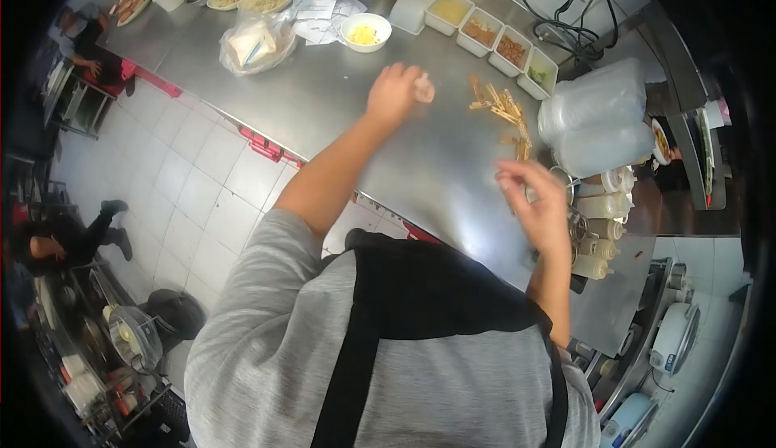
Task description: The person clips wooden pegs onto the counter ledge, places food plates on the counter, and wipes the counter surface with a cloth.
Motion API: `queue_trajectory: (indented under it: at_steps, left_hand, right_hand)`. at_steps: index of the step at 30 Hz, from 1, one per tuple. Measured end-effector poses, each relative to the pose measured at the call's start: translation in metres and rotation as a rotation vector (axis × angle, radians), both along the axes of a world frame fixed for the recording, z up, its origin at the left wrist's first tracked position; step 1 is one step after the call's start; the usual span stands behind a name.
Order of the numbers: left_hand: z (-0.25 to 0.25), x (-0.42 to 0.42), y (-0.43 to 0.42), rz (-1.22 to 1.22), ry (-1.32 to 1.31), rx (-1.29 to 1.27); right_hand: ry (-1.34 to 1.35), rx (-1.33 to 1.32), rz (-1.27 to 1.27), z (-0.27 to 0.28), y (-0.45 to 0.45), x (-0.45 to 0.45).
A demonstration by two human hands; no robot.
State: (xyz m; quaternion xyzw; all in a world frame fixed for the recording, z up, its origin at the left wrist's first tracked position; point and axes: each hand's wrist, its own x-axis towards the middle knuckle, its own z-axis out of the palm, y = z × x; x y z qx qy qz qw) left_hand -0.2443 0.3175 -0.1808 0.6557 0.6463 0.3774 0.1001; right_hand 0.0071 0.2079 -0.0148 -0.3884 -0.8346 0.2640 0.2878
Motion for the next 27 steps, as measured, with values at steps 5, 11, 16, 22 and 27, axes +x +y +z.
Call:
queue_trajectory:
  at_steps: [5, 11, 16, 22, 27]
  left_hand:
    - [-0.048, 0.017, 0.072, -0.13, 0.338, 0.356]
    - [0.003, -0.033, -0.024, -0.743, 0.039, -0.725]
    - [0.072, -0.12, -0.084, -0.95, -0.128, -0.747]
    - [0.031, -0.122, -0.04, 0.096, 0.057, -0.07]
    - [-0.002, -0.04, -0.104, -0.829, -0.086, -0.245]
  right_hand:
    - [-0.004, -0.147, -0.049, -0.019, -0.006, 0.0]
    - [0.079, -0.258, -0.298, -0.033, -0.011, 0.052]
    - [0.03, -0.298, -0.351, -0.038, -0.009, 0.072]
    - [0.104, -0.357, -0.334, -0.079, 0.065, 0.057]
    - [-0.234, -0.13, -0.429, -0.139, 0.182, 0.016]
